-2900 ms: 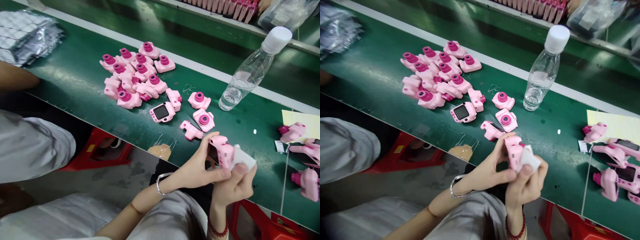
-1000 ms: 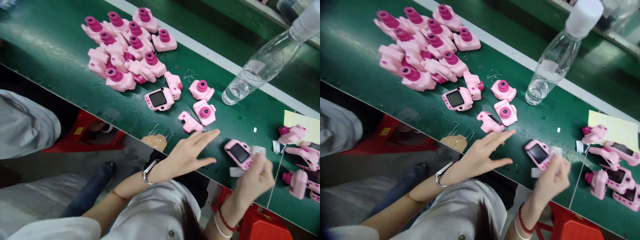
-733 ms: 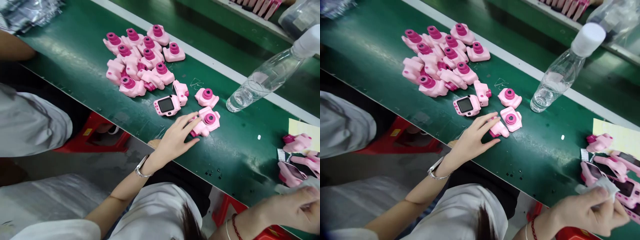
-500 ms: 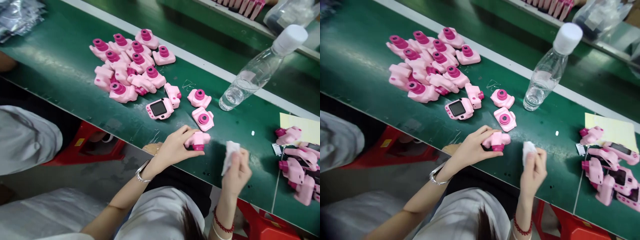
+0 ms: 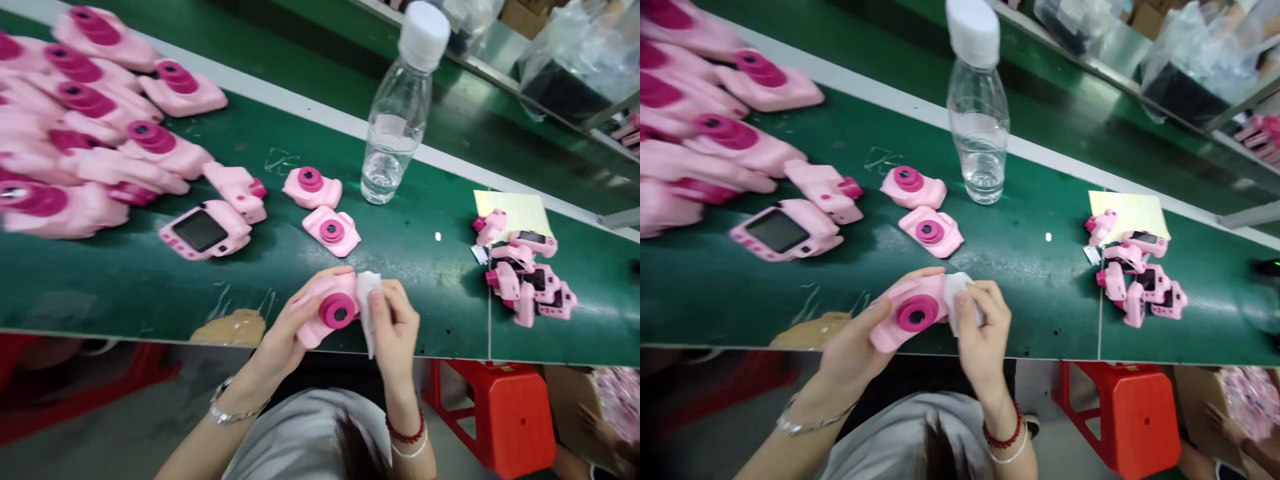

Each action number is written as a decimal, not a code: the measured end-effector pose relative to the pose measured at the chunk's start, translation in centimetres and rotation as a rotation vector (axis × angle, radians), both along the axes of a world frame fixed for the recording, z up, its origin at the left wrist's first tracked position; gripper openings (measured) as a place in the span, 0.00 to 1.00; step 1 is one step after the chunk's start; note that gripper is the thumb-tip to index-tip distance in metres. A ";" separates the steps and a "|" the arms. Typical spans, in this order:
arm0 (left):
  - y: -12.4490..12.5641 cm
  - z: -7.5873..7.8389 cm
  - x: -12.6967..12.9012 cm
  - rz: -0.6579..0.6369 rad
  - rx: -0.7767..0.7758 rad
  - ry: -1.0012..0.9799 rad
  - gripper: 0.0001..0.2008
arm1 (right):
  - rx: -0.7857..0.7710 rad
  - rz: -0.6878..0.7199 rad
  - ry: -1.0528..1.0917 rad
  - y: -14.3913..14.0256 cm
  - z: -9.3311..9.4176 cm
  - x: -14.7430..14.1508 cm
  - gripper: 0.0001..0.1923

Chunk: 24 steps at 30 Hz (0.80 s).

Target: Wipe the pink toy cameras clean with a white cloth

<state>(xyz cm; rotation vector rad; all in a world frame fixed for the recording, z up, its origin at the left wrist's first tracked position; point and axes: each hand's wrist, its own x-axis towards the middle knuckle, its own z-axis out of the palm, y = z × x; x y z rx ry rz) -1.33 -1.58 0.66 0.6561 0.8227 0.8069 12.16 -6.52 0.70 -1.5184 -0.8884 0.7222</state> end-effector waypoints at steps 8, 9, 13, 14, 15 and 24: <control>0.2 0.3 0.6 -0.096 -0.283 -0.261 0.30 | 0.034 -0.130 0.035 0.2 0.6 2.5 0.11; 0.1 0.3 0.7 -0.094 -0.312 -0.272 0.31 | 0.073 -0.103 -0.046 0.5 0.8 2.0 0.08; -0.2 0.8 1.4 -0.075 -0.339 -0.283 0.37 | 0.209 -0.083 -0.400 1.6 1.1 -0.3 0.05; -0.2 0.9 1.5 -0.065 -0.319 -0.277 0.37 | 0.225 -0.093 -0.462 1.8 1.1 -0.6 0.07; -0.3 1.0 1.5 -0.062 -0.288 -0.266 0.37 | 0.232 -0.100 -0.503 2.0 1.0 -0.7 0.07; 0.3 0.9 1.7 0.138 -0.035 -0.046 0.35 | 0.197 0.231 -0.674 1.1 2.4 0.7 0.12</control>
